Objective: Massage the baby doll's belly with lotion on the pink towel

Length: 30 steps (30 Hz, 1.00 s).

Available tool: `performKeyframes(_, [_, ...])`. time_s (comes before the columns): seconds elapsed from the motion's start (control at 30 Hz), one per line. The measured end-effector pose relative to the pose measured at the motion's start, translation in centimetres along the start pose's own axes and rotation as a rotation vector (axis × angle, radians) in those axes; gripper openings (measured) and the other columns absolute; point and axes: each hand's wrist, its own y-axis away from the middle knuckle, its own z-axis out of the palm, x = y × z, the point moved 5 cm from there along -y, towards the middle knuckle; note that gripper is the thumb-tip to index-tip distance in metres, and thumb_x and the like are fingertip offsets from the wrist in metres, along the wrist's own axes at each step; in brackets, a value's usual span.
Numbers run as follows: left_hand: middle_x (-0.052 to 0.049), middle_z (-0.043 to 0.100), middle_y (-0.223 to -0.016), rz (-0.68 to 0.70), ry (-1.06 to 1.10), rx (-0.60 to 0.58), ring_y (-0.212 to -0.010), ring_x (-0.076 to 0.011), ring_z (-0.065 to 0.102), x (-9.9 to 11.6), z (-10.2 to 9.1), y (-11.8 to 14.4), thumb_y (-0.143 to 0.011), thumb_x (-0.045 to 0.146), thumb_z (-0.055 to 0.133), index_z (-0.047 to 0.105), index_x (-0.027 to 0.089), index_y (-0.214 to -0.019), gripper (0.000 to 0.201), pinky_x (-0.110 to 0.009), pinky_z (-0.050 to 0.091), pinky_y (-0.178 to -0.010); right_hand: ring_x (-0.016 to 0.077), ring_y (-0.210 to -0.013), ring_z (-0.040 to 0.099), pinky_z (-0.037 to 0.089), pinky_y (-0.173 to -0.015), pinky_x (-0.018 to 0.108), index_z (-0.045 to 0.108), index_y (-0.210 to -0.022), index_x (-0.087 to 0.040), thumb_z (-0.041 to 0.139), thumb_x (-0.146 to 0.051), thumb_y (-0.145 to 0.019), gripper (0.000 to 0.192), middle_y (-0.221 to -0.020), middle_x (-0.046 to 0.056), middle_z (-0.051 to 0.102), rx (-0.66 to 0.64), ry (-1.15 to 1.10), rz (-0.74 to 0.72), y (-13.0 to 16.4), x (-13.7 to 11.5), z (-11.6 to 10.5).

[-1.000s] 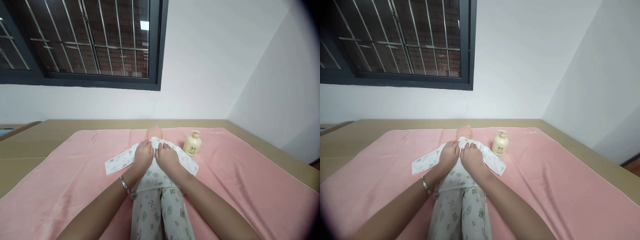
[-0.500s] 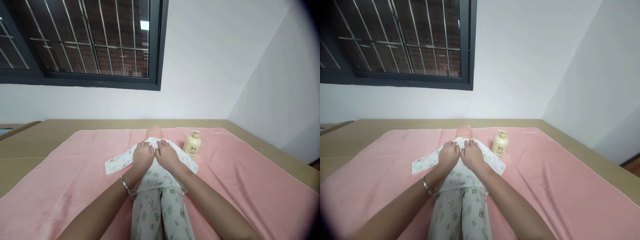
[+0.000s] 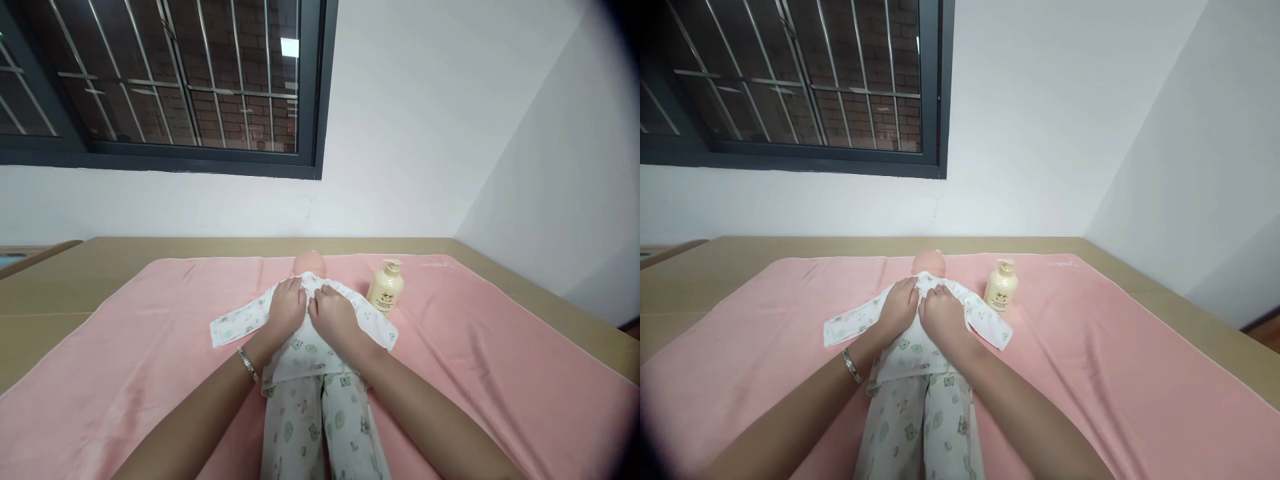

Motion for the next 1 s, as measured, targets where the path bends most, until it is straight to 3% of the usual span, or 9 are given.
performKeyframes(0.17, [-0.012,0.066,-0.109,-0.076,-0.011,0.025,-0.108,-0.0258,0.058,0.1,-0.3,0.3,-0.093,0.022,0.038,0.062,0.014,-0.113,0.033,-0.039,0.045,-0.096,0.0219,-0.119,0.055,0.041,-0.099,0.028,0.067,-0.108,-0.016,0.044,-0.025,-0.093,0.028,-0.120,0.011,0.066,-0.022,-0.154,-0.013,-1.1,1.5,0.3])
performKeyframes(0.33, [-0.012,0.065,-0.110,-0.119,-0.019,0.051,-0.107,-0.0269,0.057,0.0,-0.4,0.5,-0.092,0.024,0.040,0.062,0.014,-0.114,0.033,-0.040,0.044,-0.095,0.0213,-0.130,0.046,0.031,-0.110,0.030,0.059,-0.126,-0.011,0.043,-0.026,-0.095,0.039,-0.135,0.013,0.058,0.020,-0.216,0.001,-1.5,2.3,1.3])
performKeyframes(0.63, [-0.014,0.066,-0.113,-0.141,0.022,0.052,-0.110,-0.0289,0.056,-0.4,-0.1,0.5,-0.091,0.025,0.042,0.061,0.011,-0.119,0.036,-0.042,0.043,-0.099,0.0248,-0.131,0.046,0.034,-0.110,0.035,0.055,-0.132,-0.008,0.036,-0.026,-0.098,0.043,-0.134,0.016,0.058,0.038,-0.154,0.004,-1.0,1.7,1.7])
performKeyframes(0.83, [-0.014,0.066,-0.111,-0.132,0.010,0.046,-0.108,-0.0281,0.057,-0.1,-0.4,0.4,-0.091,0.024,0.041,0.062,0.010,-0.117,0.036,-0.042,0.042,-0.098,0.0305,-0.134,0.043,0.032,-0.111,0.041,0.046,-0.139,0.001,0.031,-0.026,-0.100,0.050,-0.137,0.024,0.053,-0.014,0.004,0.007,-0.4,0.7,1.7])
performKeyframes(1.0, [-0.014,0.067,-0.108,-0.152,-0.026,0.046,-0.107,-0.0284,0.058,-0.1,-0.5,0.5,-0.091,0.026,0.042,0.063,0.013,-0.114,0.034,-0.043,0.042,-0.097,0.0321,-0.138,0.038,0.033,-0.111,0.046,0.040,-0.143,0.002,0.031,-0.026,-0.101,0.051,-0.143,0.028,0.045,-0.090,0.009,0.041,0.1,0.1,1.5])
